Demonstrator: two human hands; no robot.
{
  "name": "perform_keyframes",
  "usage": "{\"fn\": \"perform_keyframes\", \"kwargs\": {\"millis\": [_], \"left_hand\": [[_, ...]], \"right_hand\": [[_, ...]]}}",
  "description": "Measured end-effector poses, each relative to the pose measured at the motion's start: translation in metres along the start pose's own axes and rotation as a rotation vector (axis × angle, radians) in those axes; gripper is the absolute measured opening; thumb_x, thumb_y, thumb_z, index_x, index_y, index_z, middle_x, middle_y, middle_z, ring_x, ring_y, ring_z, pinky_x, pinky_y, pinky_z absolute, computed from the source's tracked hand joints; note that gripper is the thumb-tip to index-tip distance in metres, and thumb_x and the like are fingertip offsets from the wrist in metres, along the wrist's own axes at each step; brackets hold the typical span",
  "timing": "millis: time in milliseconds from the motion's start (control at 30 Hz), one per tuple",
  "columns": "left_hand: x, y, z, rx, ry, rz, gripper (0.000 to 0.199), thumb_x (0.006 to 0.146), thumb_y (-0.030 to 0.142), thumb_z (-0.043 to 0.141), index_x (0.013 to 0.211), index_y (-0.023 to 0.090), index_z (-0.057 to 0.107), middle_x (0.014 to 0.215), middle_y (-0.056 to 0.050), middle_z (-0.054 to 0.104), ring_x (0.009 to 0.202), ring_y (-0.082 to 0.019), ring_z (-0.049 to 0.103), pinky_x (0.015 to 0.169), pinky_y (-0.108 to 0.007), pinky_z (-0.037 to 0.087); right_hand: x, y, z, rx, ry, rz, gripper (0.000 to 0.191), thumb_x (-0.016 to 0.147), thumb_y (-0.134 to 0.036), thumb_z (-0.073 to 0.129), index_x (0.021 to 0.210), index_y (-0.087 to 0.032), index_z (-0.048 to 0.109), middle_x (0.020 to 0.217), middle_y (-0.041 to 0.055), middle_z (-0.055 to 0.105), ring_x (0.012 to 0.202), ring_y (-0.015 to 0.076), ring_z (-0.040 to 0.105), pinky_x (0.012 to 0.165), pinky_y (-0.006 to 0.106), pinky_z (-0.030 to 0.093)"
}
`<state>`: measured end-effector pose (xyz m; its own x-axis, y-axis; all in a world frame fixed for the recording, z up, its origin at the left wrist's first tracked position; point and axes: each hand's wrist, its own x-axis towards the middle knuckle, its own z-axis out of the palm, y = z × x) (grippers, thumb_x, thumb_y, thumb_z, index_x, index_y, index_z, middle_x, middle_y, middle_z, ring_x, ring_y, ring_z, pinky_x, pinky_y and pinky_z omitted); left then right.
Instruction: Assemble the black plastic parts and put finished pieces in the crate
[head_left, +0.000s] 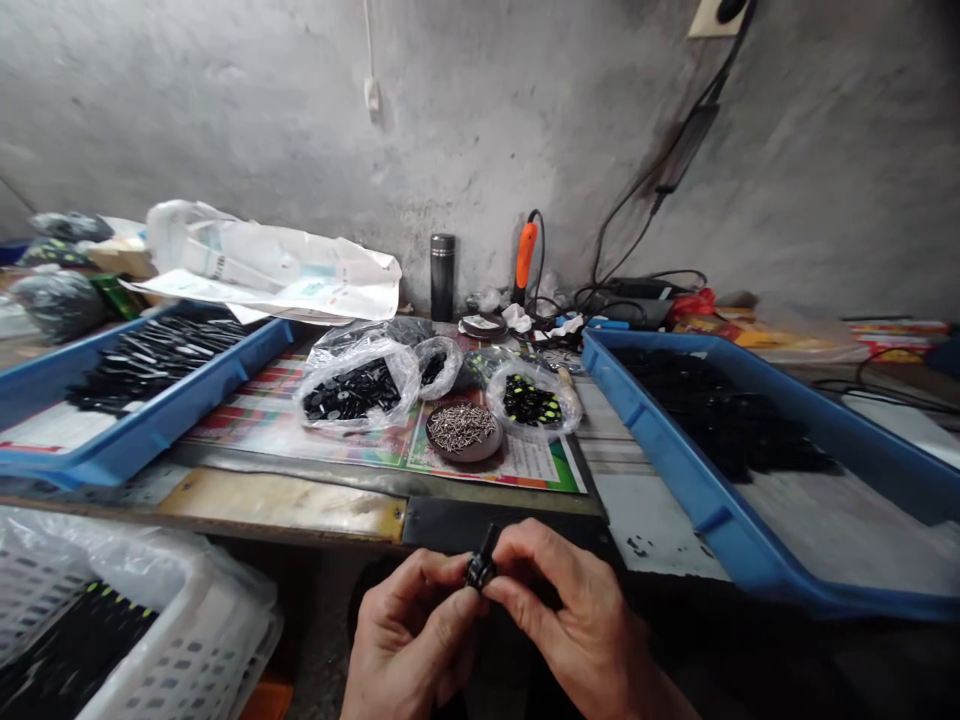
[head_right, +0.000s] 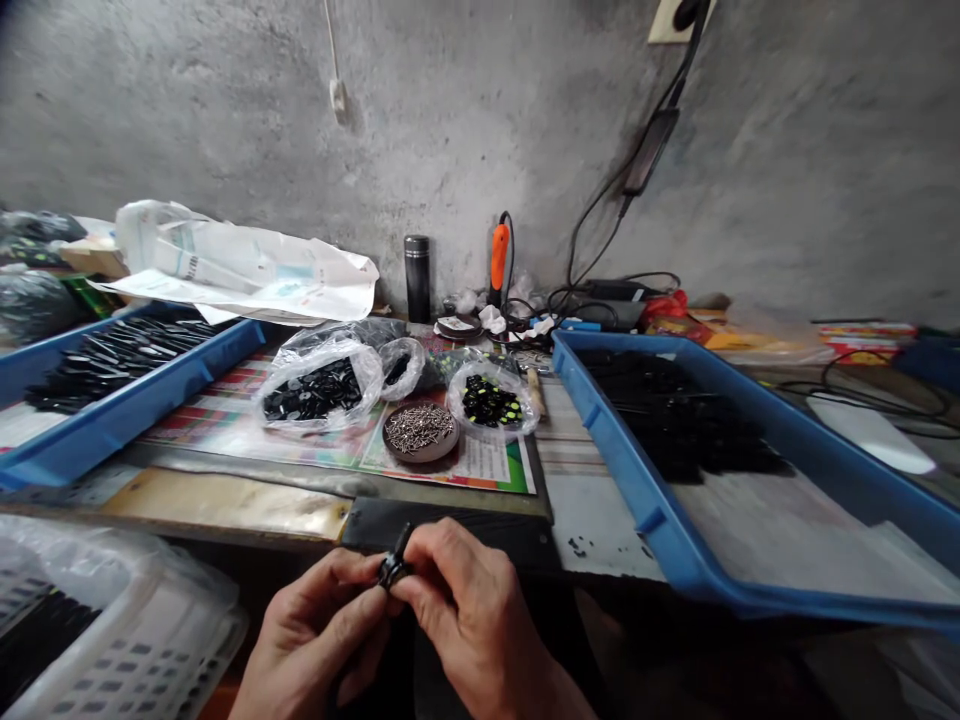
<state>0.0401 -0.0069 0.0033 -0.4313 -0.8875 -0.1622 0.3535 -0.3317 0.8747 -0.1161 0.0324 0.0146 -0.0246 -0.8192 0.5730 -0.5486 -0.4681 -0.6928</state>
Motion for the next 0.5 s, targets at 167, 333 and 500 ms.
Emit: {"fn": "perform_keyframes", "kwargs": {"millis": [167,333,500], "left_hand": [[-0.0012,-0.0033,-0.0020,-0.023,-0.026,-0.063,0.039,0.065,0.048,0.087,0.079,0.016,0.070,0.051,0.004,0.056,0.034,-0.002,0.039,0.035,-0.012,0.028],[-0.0047,-0.0030,0.0034,-0.043,0.064,-0.026,0.040,0.062,0.048,0.088,0.077,0.016,0.070,0.055,0.002,0.060,0.035,-0.001,0.036,0.035,-0.012,0.026],[-0.0070,-0.0021,0.0048,-0.035,0.088,-0.019,0.041,0.061,0.049,0.088,0.077,0.016,0.071,0.048,0.006,0.050,0.035,-0.001,0.035,0.035,-0.012,0.025]], "right_hand": [[-0.0057,-0.0041,0.0015,-0.215,-0.017,-0.162,0.014,0.111,-0.024,0.038,0.106,-0.021,0.051,0.088,-0.0005,0.058,0.075,0.0137,0.061,0.067,0.023,0.046],[-0.0039,-0.0063,0.0046,-0.308,0.046,-0.198,0.025,0.115,-0.033,0.031,0.103,-0.021,0.049,0.085,-0.0001,0.060,0.073,0.0137,0.064,0.063,0.023,0.048],[-0.0047,-0.0019,0.0092,-0.365,0.075,-0.210,0.027,0.114,-0.037,0.036,0.100,-0.020,0.051,0.079,-0.0006,0.059,0.065,0.0137,0.062,0.057,0.024,0.046]]}}
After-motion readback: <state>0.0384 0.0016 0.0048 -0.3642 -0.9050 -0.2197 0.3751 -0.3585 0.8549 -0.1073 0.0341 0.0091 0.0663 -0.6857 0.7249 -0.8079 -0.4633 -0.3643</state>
